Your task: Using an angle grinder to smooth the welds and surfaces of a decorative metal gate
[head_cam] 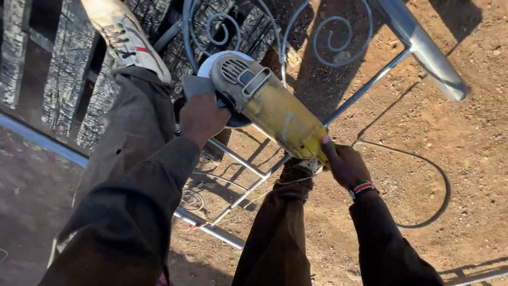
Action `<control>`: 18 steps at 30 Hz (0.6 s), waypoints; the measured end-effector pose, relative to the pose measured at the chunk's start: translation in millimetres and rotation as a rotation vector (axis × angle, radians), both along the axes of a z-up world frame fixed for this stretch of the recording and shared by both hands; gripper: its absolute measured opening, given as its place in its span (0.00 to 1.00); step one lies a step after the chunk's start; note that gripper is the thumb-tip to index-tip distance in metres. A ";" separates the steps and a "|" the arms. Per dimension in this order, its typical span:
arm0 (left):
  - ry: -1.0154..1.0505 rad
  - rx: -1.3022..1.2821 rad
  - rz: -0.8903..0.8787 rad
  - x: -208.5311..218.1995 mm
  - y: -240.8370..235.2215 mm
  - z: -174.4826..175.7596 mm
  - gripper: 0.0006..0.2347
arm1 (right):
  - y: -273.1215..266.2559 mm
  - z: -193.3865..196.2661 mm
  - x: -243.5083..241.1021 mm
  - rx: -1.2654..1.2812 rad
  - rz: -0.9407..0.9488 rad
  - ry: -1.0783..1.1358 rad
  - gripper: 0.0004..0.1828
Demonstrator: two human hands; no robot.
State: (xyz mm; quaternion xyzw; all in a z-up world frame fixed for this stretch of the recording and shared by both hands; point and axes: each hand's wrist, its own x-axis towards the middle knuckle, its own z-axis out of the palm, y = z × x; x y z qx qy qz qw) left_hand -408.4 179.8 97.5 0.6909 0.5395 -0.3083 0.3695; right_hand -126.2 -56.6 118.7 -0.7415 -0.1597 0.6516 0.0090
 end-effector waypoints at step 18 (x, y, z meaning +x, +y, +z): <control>-0.266 -0.014 1.053 21.1 43.2 -66.1 0.06 | 303.6 64.3 40.7 -0.005 1.087 -0.575 0.49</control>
